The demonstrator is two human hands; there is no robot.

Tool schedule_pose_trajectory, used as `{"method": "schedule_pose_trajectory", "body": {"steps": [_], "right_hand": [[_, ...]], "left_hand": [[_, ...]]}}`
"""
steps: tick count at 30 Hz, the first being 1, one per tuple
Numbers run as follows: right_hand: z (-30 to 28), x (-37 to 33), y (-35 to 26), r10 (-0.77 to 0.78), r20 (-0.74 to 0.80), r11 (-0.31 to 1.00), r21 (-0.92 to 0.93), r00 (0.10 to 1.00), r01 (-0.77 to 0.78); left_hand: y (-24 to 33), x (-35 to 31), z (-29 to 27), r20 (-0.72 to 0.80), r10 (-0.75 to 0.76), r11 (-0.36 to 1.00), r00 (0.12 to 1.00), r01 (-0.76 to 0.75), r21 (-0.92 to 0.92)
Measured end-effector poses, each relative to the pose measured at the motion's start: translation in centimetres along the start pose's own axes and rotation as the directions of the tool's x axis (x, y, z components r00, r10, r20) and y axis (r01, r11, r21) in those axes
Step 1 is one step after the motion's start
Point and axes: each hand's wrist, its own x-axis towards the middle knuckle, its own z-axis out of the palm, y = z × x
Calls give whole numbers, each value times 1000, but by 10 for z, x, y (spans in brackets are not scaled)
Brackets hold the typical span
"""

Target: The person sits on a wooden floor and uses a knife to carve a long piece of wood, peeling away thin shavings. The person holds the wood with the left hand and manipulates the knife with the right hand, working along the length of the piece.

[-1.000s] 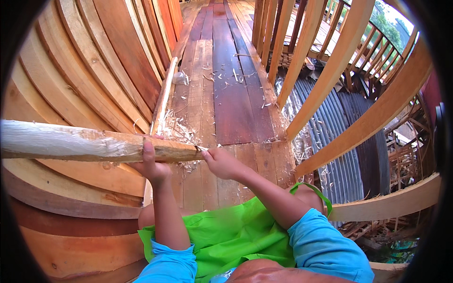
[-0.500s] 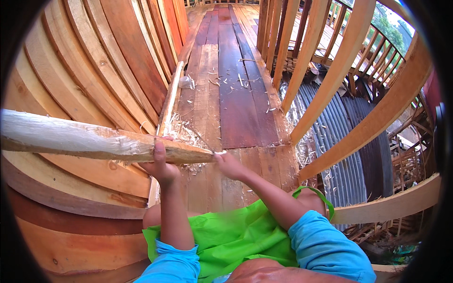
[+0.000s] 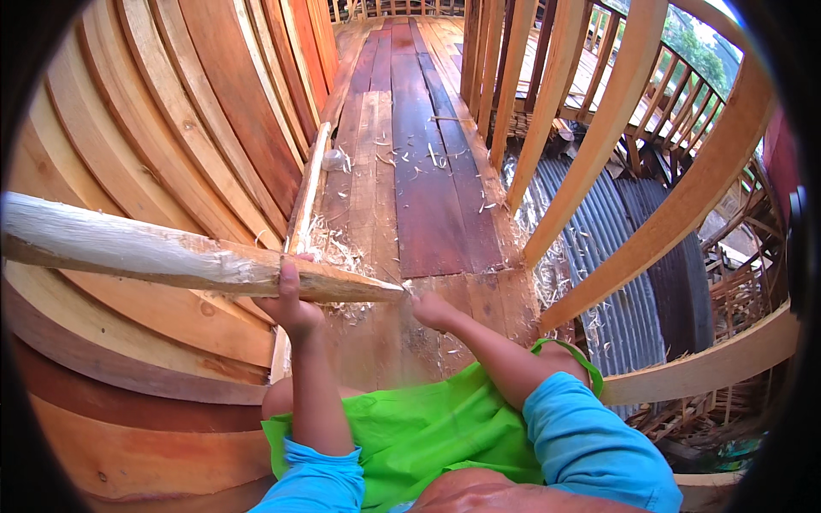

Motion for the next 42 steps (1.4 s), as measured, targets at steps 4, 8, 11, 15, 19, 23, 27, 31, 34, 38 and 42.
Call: {"method": "schedule_pose_trajectory", "body": {"steps": [4, 8, 11, 15, 19, 23, 27, 31, 34, 38, 42], "right_hand": [[-29, -36, -85, -152, 100, 986, 87, 983, 144], [-28, -31, -55, -179, 60, 984, 19, 982, 178], [-2, -3, 11, -17, 64, 999, -42, 998, 20], [-30, -34, -74, -241, 137, 969, -21, 961, 246], [-19, -25, -58, -194, 132, 978, 100, 972, 181], [5, 13, 38, -29, -47, 999, -34, 998, 28], [-26, -34, -78, -163, 118, 987, 12, 979, 163], [-25, -27, -48, -170, 122, 985, 33, 978, 167], [-12, -15, -12, -17, 76, 997, -71, 997, 23], [-12, -28, -64, -123, 44, 991, -50, 991, 125], [-12, -34, -69, -241, -6, 953, 186, 971, 238]], "left_hand": [[6, 1, -8, 5, 54, 998, 999, -54, 13], [5, 0, 3, 20, 76, 997, 997, -76, 21], [3, 3, 2, 56, -26, 999, 998, 27, -20], [2, 8, -15, 85, 26, 1000, 996, -24, -15], [-1, 9, -20, 74, 63, 998, 995, -63, -4], [3, 11, 3, 108, -1, 1000, 994, -1, 18], [8, 11, -18, 105, 39, 997, 994, -46, 62], [5, 6, -4, 84, 34, 997, 996, -39, 67], [6, 8, -2, 37, -9, 996, 999, 6, 85], [6, 12, -15, 85, 18, 994, 996, -28, 110], [8, 7, -10, 15, 5, 993, 1000, -7, 114]]}}
